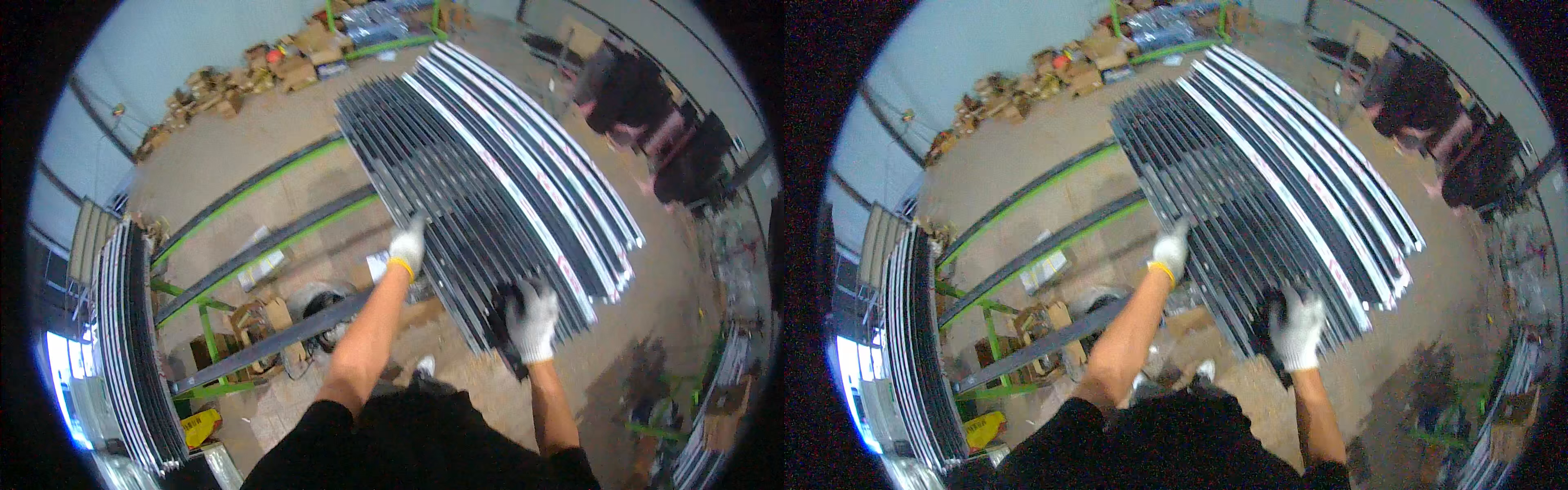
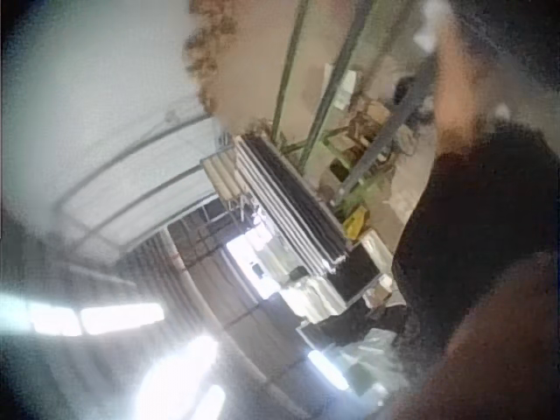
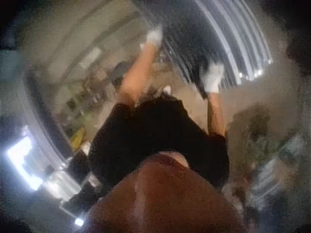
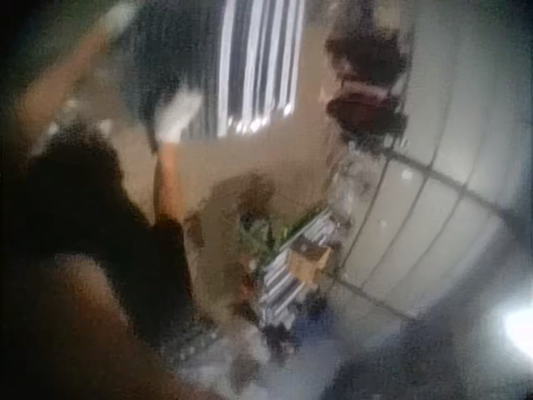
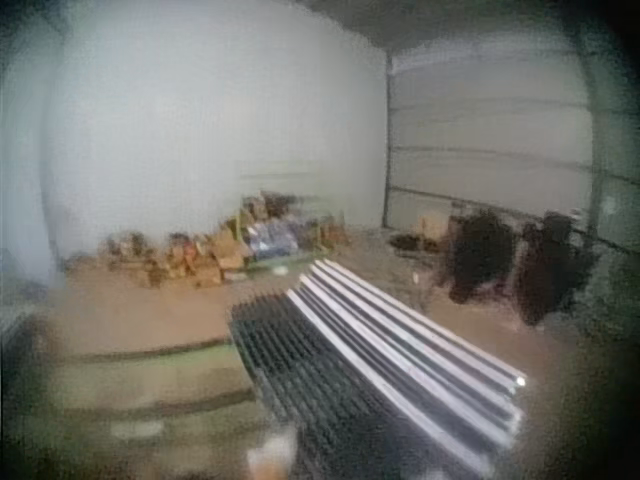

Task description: The person uses a cordless drill to fasten screws into a stack of metal frame sections on a green workbench. They then lift the assembled stack and place it on a red table, pick up a separate rectangular metal frame, and set it on the workbench. The person walks to the red table, picks up a small container of screws, and returns to the workbench.

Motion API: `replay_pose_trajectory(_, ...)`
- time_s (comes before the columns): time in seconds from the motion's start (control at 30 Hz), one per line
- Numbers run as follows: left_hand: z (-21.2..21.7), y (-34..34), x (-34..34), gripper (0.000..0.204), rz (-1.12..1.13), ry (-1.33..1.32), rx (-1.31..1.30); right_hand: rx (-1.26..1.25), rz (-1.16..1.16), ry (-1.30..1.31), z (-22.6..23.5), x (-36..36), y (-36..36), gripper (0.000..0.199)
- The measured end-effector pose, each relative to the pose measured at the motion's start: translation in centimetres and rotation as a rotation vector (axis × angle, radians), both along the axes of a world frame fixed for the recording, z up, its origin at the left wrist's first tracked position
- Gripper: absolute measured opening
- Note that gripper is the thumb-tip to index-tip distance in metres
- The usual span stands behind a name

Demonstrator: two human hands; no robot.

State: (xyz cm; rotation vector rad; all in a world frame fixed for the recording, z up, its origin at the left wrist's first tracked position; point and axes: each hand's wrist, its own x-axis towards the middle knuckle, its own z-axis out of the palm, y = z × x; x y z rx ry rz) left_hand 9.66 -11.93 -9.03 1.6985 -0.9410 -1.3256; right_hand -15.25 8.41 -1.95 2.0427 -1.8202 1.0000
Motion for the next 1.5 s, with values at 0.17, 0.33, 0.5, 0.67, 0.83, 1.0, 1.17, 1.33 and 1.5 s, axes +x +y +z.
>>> replay_pose_trajectory(0.17, -0.7, -1.1, 1.0, 0.053, 0.093, 0.636, 0.005, 0.156, 0.058, -0.062, 1.5, 2.9, 2.1, 0.038)
replay_pose_trajectory(0.33, -1.2, -1.6, 0.5, 0.045, 0.126, 0.764, -0.017, 0.34, 0.049, -0.017, 1.5, 4.9, 5.0, 0.039)
replay_pose_trajectory(0.5, -1.1, -0.9, 1.8, 0.044, 0.161, 0.617, -0.034, 0.383, 0.047, -0.037, 1.4, 5.8, 6.6, 0.039)
replay_pose_trajectory(0.67, -0.6, 1.1, 6.0, 0.041, 0.106, 0.554, -0.019, 0.533, 0.164, -0.029, 0.5, 8.2, 7.6, 0.053)
replay_pose_trajectory(0.83, -1.0, 2.3, 9.0, 0.05, 0.184, 0.432, -0.035, 0.974, 0.218, -0.5, -2.7, 9.8, 7.6, 0.062)
replay_pose_trajectory(1.0, -1.2, 3.7, 11.9, 0.047, 0.194, 0.434, -0.016, 0.918, 0.291, -0.661, -6.4, 10.9, 7.4, 0.055)
replay_pose_trajectory(1.17, -1.5, 5.1, 14.7, 0.048, 0.172, 0.465, -0.078, 0.911, 0.242, -0.962, -6.9, 10.4, 8.3, 0.046)
replay_pose_trajectory(1.33, -1.0, 5.3, 15.8, 0.081, -0.119, -0.271, -0.147, 0.823, 0.21, -1.126, -6.9, 8.9, 8.9, 0.046)
replay_pose_trajectory(1.5, 1.1, 9.0, 18.8, 0.09, 0.24, -0.297, -0.16, 0.874, 0.016, -1.021, -8.1, 6.1, 7.1, 0.04)
